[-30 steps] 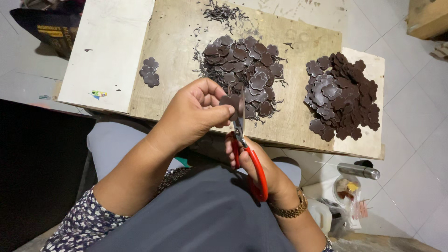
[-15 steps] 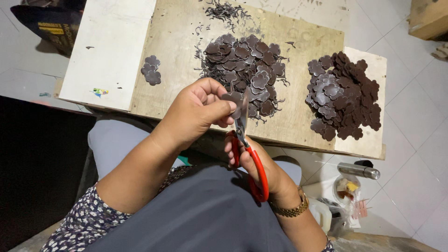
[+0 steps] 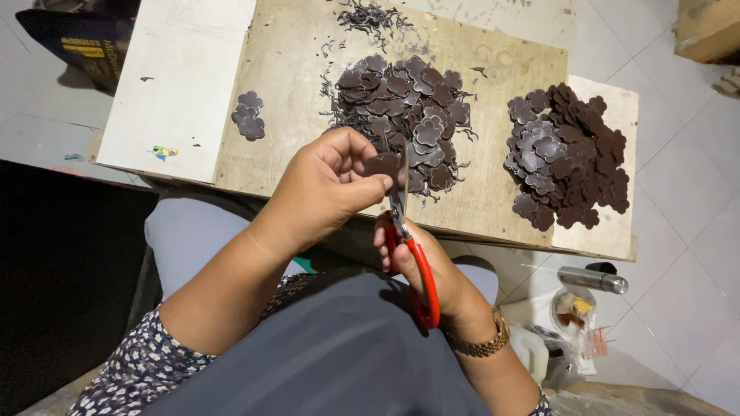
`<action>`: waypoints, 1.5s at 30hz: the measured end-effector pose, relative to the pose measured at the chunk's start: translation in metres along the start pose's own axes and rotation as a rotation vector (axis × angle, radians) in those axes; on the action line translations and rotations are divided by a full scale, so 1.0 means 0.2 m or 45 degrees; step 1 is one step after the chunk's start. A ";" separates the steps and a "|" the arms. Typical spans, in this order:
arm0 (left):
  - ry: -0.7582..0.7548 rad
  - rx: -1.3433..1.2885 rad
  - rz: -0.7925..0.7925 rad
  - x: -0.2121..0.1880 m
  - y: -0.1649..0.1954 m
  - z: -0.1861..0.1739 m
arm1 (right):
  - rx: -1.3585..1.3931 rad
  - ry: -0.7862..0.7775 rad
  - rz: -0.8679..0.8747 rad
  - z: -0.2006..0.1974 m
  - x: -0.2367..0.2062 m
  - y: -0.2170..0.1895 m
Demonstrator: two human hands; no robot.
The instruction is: The person sits on the floor and uses red-handled scissors to trim the edges of small dark brown flower-shaped craft pieces. They pick up each piece, trim it, and place it back on the wooden board, repeating this process continuously.
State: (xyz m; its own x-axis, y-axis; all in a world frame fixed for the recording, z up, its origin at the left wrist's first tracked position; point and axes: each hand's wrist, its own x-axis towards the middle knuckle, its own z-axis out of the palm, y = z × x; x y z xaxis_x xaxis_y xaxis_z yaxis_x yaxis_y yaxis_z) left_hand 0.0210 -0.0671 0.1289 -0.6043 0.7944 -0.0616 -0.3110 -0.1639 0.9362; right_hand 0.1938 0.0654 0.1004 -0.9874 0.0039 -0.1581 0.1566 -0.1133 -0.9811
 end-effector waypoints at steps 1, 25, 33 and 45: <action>0.001 0.015 -0.004 0.00 0.00 0.00 | -0.003 0.005 -0.002 0.00 0.00 0.00; -0.037 -0.119 -0.194 0.02 -0.01 -0.01 | 0.004 -0.037 -0.134 0.02 0.02 -0.03; -0.014 -0.184 -0.281 0.01 0.00 -0.02 | -0.129 -0.034 -0.103 0.01 0.01 -0.02; -0.021 -0.076 -0.134 0.00 0.01 -0.02 | 0.072 -0.061 -0.085 0.01 -0.01 -0.01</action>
State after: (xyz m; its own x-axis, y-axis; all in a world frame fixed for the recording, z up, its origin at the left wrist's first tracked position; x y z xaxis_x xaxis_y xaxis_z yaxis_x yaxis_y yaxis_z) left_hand 0.0171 -0.0696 0.1294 -0.5541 0.8183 -0.1527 -0.4158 -0.1132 0.9024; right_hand 0.1960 0.0632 0.1035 -0.9957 -0.0343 -0.0858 0.0905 -0.1705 -0.9812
